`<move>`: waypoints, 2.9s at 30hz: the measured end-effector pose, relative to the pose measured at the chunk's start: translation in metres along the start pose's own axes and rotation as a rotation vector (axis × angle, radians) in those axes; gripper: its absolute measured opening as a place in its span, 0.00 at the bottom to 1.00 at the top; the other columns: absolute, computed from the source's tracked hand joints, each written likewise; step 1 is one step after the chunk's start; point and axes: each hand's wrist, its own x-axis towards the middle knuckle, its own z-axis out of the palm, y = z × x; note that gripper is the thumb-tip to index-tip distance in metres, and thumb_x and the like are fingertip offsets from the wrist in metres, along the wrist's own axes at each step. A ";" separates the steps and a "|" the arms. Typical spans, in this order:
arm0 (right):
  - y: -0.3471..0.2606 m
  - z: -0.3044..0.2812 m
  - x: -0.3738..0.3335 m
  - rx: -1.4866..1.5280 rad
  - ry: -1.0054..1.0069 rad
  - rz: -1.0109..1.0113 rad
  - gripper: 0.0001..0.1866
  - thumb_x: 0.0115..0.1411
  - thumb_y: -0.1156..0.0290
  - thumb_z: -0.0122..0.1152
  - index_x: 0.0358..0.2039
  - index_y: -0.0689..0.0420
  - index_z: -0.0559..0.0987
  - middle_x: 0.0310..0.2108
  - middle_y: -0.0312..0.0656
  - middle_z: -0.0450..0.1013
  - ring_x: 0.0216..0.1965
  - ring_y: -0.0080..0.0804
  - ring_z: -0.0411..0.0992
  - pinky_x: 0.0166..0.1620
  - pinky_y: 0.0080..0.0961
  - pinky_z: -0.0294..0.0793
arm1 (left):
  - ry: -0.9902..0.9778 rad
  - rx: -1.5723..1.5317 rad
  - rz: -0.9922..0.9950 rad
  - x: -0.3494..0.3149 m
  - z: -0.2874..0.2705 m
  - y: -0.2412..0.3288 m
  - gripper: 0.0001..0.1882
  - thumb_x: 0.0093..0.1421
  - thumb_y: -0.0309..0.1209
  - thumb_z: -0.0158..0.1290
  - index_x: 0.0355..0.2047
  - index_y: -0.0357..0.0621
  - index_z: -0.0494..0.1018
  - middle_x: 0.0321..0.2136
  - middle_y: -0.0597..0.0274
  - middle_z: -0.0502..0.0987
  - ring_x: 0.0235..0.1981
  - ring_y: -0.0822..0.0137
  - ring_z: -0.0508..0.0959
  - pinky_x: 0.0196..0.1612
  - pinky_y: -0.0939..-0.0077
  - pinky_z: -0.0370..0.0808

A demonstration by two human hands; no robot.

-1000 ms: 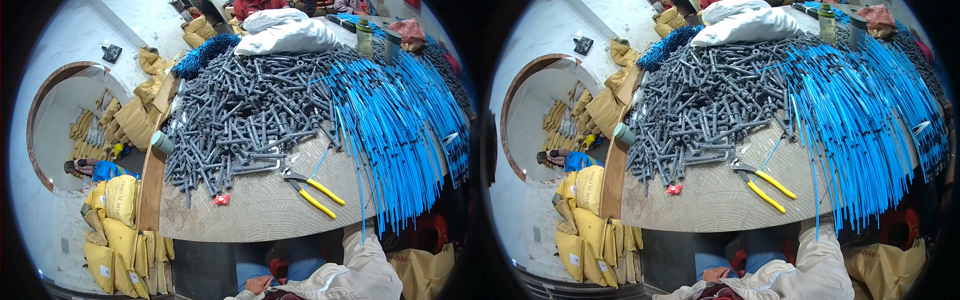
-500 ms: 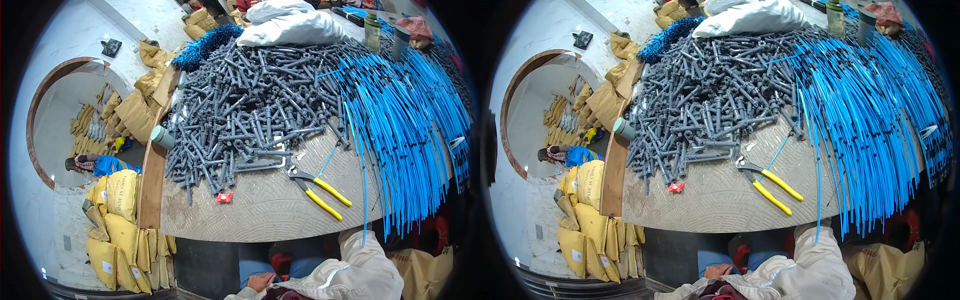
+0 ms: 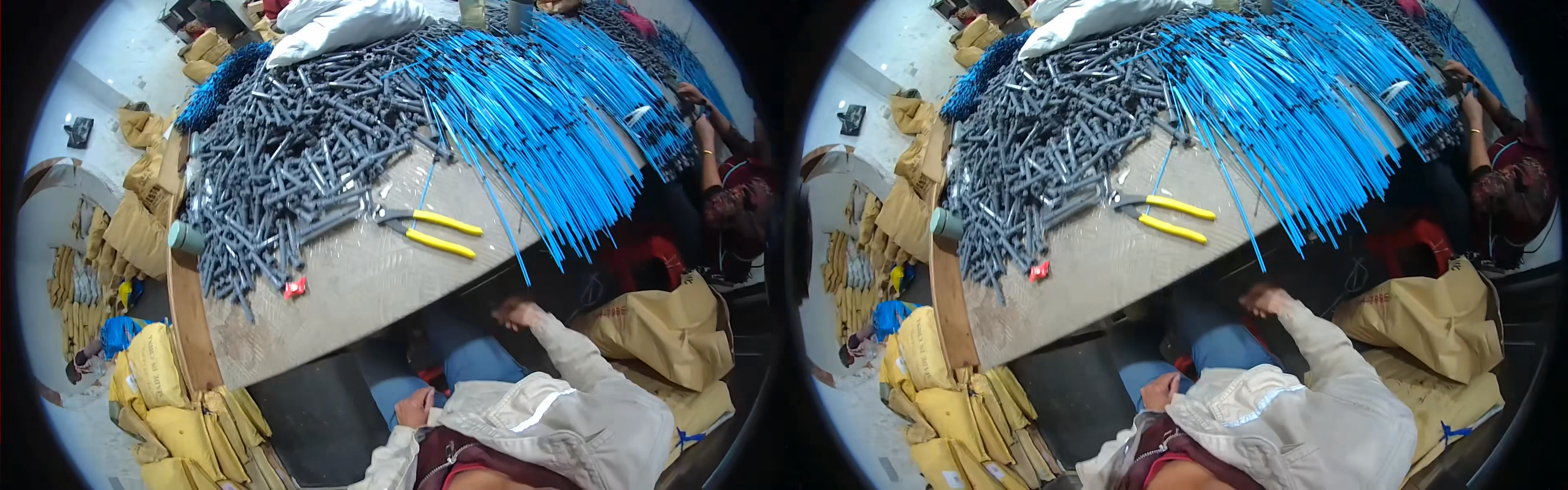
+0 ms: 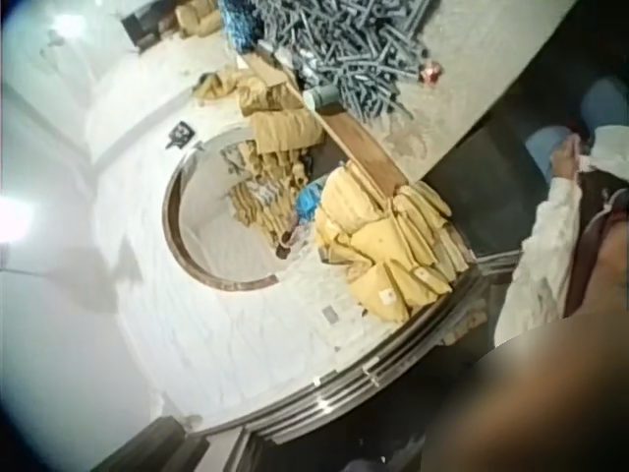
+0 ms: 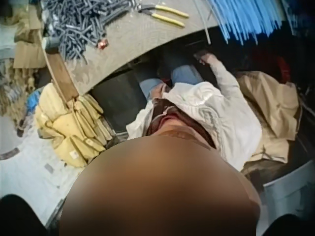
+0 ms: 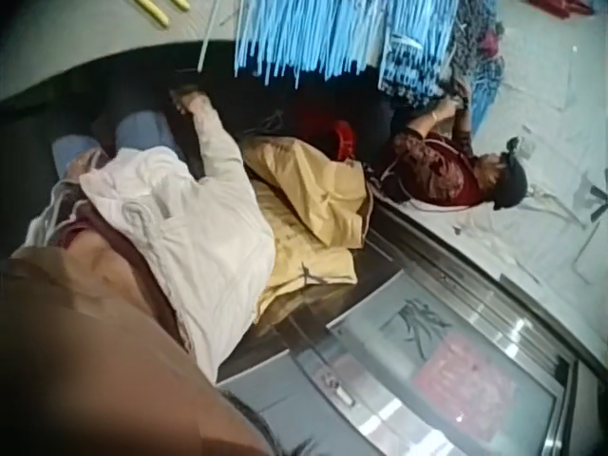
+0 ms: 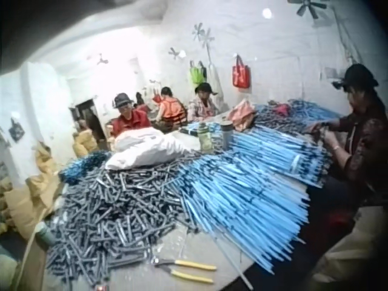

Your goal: Assemble blue wires into a plastic hub and secure them using pliers.

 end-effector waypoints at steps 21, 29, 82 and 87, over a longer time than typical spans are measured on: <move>-0.349 -0.058 0.061 -1.200 1.195 -0.786 0.16 0.47 0.60 0.61 0.32 0.59 0.76 0.33 0.49 0.74 0.36 0.45 0.72 0.42 0.36 0.72 | -0.170 -0.769 -0.167 0.012 0.059 -0.036 0.11 0.57 0.32 0.49 0.31 0.35 0.74 0.21 0.61 0.76 0.23 0.73 0.75 0.28 0.80 0.71; -0.386 -0.080 0.083 -1.213 0.773 -0.218 0.27 0.42 0.58 0.62 0.41 0.62 0.73 0.41 0.50 0.72 0.42 0.38 0.71 0.43 0.34 0.71 | -0.339 -0.883 -0.273 0.028 0.052 -0.030 0.11 0.58 0.32 0.48 0.32 0.35 0.74 0.22 0.62 0.76 0.23 0.75 0.73 0.29 0.81 0.71; -0.384 0.169 -0.121 -0.060 -0.226 -1.111 0.17 0.62 0.57 0.44 0.38 0.59 0.70 0.15 0.30 0.60 0.11 0.14 0.55 0.14 0.12 0.52 | 0.673 -0.696 0.326 0.029 -0.237 0.072 0.06 0.57 0.22 0.46 0.32 0.33 0.73 0.21 0.62 0.74 0.23 0.76 0.72 0.29 0.83 0.70; -0.289 0.157 -0.162 -0.116 -0.586 -0.715 0.16 0.62 0.58 0.44 0.38 0.58 0.69 0.17 0.32 0.62 0.09 0.15 0.55 0.11 0.12 0.51 | 0.978 -1.118 0.478 0.084 -0.307 0.089 0.16 0.60 0.29 0.47 0.48 0.40 0.63 0.38 0.65 0.67 0.41 0.74 0.67 0.48 0.78 0.63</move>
